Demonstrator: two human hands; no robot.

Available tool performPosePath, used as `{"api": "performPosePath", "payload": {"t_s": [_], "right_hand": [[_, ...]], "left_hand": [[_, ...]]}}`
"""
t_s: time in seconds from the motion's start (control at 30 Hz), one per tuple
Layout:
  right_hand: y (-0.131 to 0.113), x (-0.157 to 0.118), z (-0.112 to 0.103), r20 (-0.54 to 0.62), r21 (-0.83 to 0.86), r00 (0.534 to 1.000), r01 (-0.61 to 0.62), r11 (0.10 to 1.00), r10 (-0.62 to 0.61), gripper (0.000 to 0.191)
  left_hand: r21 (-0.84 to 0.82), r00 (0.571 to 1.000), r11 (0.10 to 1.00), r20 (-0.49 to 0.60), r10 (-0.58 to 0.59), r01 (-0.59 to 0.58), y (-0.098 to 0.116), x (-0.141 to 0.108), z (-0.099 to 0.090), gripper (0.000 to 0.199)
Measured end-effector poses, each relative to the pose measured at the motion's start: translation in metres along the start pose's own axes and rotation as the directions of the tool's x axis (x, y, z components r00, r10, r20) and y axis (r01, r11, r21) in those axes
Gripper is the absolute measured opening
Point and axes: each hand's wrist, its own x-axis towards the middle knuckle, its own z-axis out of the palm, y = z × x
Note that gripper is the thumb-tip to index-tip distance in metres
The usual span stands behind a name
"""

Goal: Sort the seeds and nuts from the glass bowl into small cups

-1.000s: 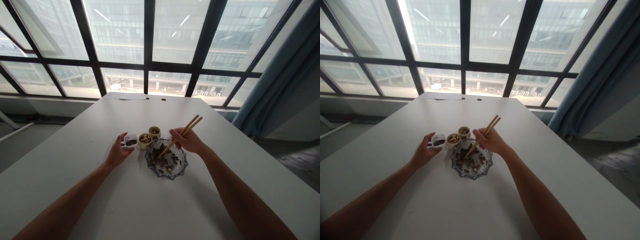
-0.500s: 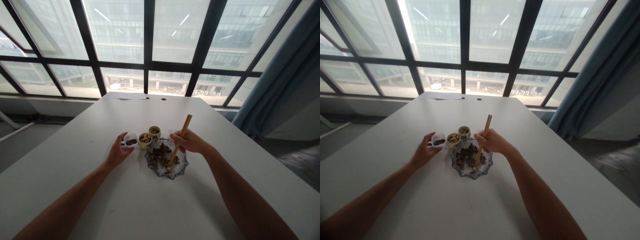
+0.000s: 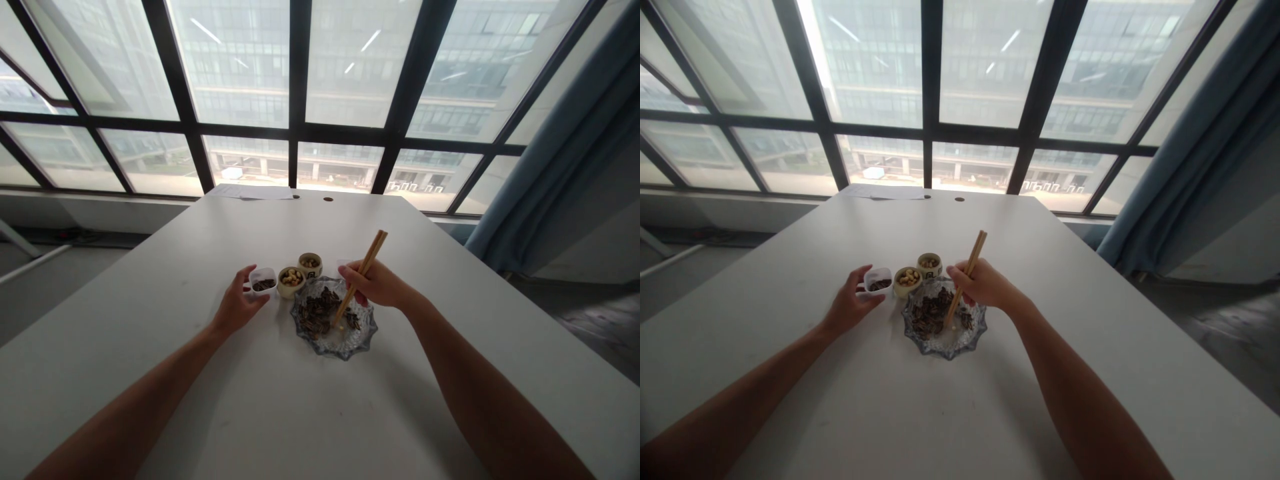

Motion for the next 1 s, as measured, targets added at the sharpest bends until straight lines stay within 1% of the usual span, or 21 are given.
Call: {"api": "performPosePath", "payload": {"t_s": [0.07,0.1,0.13,0.17,0.23,0.3,0.33,0.37,0.47,0.5,0.67,0.8,0.83,0.9,0.97,1.0], "right_hand": [[0.000,0.001,0.000,-0.121,-0.012,0.992,0.045,0.999,-0.046,0.047],[0.000,0.001,0.000,-0.158,0.002,0.986,0.059,0.998,-0.058,0.048],[-0.002,0.000,0.000,-0.166,0.028,0.984,0.063,0.998,-0.058,0.049],[-0.003,-0.001,0.001,-0.140,0.062,0.989,0.055,0.997,-0.046,0.050],[-0.006,-0.002,0.004,-0.009,0.109,1.000,0.017,0.994,-0.016,0.050],[-0.008,-0.002,0.009,0.112,0.108,0.994,-0.004,0.994,-0.008,0.050],[-0.008,-0.001,0.011,0.125,0.100,0.992,-0.002,0.995,-0.011,0.049],[-0.008,-0.001,0.013,0.103,0.091,0.995,0.010,0.996,-0.020,0.048],[-0.006,0.002,0.018,-0.023,0.073,0.998,0.061,0.995,-0.059,0.045],[-0.006,0.002,0.020,-0.040,0.080,0.997,0.074,0.994,-0.071,0.045],[-0.006,0.003,0.026,0.017,0.115,0.995,0.094,0.989,-0.097,0.044],[-0.004,0.003,0.022,-0.065,0.016,0.991,0.117,0.993,-0.116,0.044],[-0.003,0.003,0.019,-0.080,0.010,0.990,0.116,0.993,-0.115,0.045],[-0.003,0.001,0.011,-0.089,0.048,0.992,0.093,0.995,-0.088,0.048],[-0.003,-0.001,0.003,-0.033,0.089,0.999,0.043,0.995,-0.040,0.051],[-0.002,-0.002,0.000,0.030,0.086,0.999,0.011,0.996,-0.013,0.051]], "left_hand": [[-0.002,1.000,1.000,-0.001,0.000,0.000,0.000,0.000,0.000,0.069],[-0.002,1.000,1.000,-0.006,0.002,-0.002,0.000,0.000,0.001,0.068],[-0.001,1.000,1.000,-0.010,0.005,-0.005,-0.001,0.000,0.001,0.068],[-0.001,1.000,1.000,-0.012,0.008,-0.008,-0.001,0.000,0.001,0.068],[-0.001,1.000,1.000,-0.016,0.013,-0.013,-0.001,0.000,0.001,0.068],[0.000,1.000,1.000,-0.014,0.012,-0.012,-0.001,0.000,0.001,0.069],[0.000,1.000,1.000,-0.013,0.010,-0.010,-0.001,0.000,0.001,0.069],[0.001,1.000,1.000,-0.011,0.006,-0.006,-0.001,0.000,0.001,0.069],[-0.002,1.000,1.000,-0.002,0.004,-0.004,0.001,0.000,0.000,0.069],[-0.003,1.000,1.000,-0.002,0.007,-0.007,0.001,0.000,0.000,0.069],[-0.010,1.000,1.000,-0.005,0.010,-0.011,0.001,0.000,0.000,0.069],[-0.019,1.000,1.000,-0.009,0.008,-0.008,0.001,0.000,0.000,0.068],[-0.020,1.000,1.000,-0.008,0.009,-0.009,0.001,0.000,0.000,0.068],[-0.021,1.000,1.000,-0.006,0.009,-0.009,0.001,0.000,0.000,0.069],[-0.020,1.000,1.000,-0.004,0.007,-0.007,0.000,0.000,0.001,0.069],[-0.018,1.000,1.000,-0.005,0.005,-0.005,0.000,0.000,0.001,0.068]]}}
